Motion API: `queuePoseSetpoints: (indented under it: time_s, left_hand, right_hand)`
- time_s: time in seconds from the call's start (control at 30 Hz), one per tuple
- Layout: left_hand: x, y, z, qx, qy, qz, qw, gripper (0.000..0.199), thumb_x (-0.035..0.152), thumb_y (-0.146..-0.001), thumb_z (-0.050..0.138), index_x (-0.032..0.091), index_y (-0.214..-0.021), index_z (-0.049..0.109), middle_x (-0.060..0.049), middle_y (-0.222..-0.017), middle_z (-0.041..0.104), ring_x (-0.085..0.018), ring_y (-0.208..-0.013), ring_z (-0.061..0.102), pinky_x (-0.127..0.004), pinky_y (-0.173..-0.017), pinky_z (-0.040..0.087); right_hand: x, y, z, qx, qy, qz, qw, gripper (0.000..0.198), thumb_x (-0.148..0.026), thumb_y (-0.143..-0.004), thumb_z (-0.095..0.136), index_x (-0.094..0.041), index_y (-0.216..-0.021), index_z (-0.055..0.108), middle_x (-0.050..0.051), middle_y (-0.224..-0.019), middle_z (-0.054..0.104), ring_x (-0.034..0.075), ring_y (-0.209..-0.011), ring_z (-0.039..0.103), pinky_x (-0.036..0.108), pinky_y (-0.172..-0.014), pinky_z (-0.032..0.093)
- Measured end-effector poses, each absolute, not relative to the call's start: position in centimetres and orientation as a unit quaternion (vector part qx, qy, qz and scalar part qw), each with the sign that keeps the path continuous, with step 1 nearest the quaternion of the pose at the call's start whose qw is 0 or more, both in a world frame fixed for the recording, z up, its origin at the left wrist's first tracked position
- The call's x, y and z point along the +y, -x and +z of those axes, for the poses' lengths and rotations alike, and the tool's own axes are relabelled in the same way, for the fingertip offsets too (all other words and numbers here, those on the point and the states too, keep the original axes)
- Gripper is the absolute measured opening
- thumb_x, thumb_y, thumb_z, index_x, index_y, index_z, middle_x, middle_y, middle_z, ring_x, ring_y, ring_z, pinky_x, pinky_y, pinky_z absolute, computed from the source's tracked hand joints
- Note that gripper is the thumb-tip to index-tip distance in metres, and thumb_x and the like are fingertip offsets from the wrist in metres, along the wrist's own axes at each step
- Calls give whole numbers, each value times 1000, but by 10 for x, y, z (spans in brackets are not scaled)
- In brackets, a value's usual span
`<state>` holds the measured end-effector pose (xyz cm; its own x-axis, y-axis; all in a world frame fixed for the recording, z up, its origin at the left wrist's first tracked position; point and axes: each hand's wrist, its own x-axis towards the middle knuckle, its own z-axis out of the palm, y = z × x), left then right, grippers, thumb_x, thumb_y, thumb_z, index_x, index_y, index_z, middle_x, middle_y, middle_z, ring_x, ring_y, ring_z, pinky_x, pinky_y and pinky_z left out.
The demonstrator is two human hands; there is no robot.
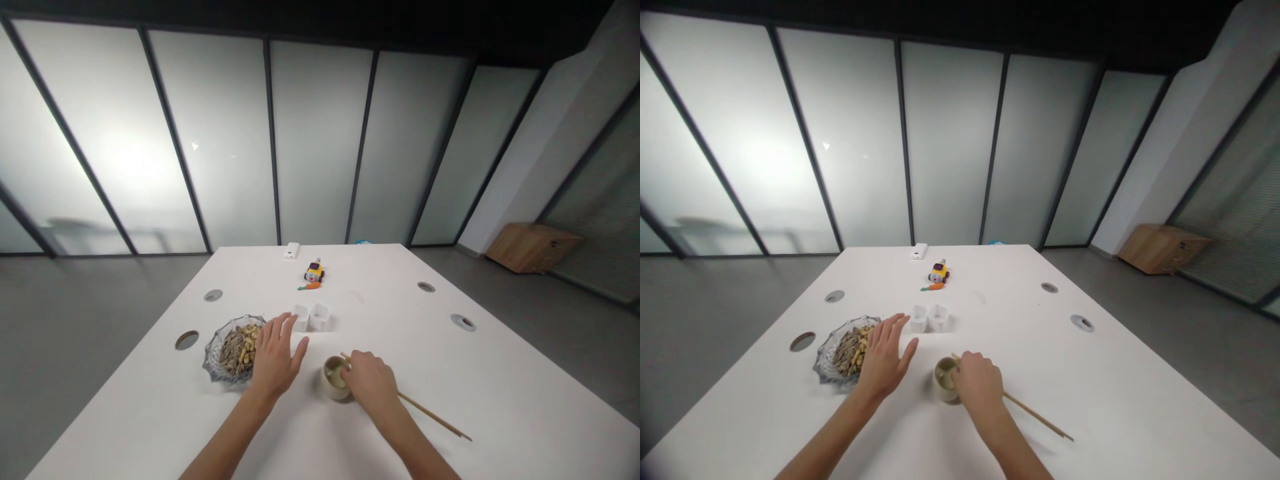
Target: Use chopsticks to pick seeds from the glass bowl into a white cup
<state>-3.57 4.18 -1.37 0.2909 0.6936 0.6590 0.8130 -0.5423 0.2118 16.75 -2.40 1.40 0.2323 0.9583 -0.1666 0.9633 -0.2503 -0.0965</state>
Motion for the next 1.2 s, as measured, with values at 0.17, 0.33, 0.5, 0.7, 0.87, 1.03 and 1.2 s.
queuePoseSetpoints:
  time_s: [0.17,0.33,0.5,0.7,0.87,1.03,1.2]
  left_hand:
    - [-2,91,-37,-499,762,-406,72,33,38,-103,51,19,-128,60,-14,-126,67,-30,-118,61,-48,-103,48]
    - [-20,118,-52,-512,732,-440,90,26,32,-102,51,19,-123,60,-13,-116,68,-29,-112,63,-47,-98,52]
    - [-32,110,-56,-467,761,-448,53,22,28,-102,50,21,-120,60,-12,-111,69,-27,-106,66,-45,-94,55]
    - [-42,105,-56,-427,799,-423,-28,20,21,-99,51,22,-117,60,-11,-107,69,-24,-101,68,-40,-89,59]
    - [-49,89,-54,-382,865,-309,-102,21,15,-93,53,23,-111,61,-8,-105,70,-23,-97,67,-35,-86,57]
    - [-45,39,-47,-328,927,-155,-90,29,33,-92,65,25,-120,59,-8,-125,67,-26,-106,61,-39,-90,53]
    - [-28,3,-40,-370,915,-122,-109,33,38,-99,57,24,-128,56,-8,-134,63,-28,-116,56,-43,-98,49]
  right_hand:
    - [2,-127,19,635,-766,-99,-8,30,-29,-97,51,-16,-109,75,21,-111,76,30,-106,74,36,-84,53]
    - [21,-110,22,643,-759,-95,-12,32,-37,-98,54,-15,-112,73,21,-113,75,28,-107,73,33,-84,52]
    - [26,-100,23,643,-761,-87,-23,33,-35,-102,46,-15,-113,70,20,-111,76,28,-105,74,35,-82,52]
    - [17,-110,34,633,-768,-94,-26,37,-42,-103,41,-20,-122,64,16,-111,76,30,-104,74,38,-83,52]
    - [-9,-138,39,625,-768,-88,-110,42,-46,-103,35,-25,-125,64,11,-121,75,29,-104,73,39,-85,52]
    - [-46,-170,33,645,-695,-93,-302,44,-52,-99,40,-22,-104,72,10,-109,77,24,-91,72,36,-84,54]
    - [-72,-207,39,571,-646,-204,-464,55,-69,-93,51,-20,-95,75,8,-83,75,17,-57,59,29,-54,47]
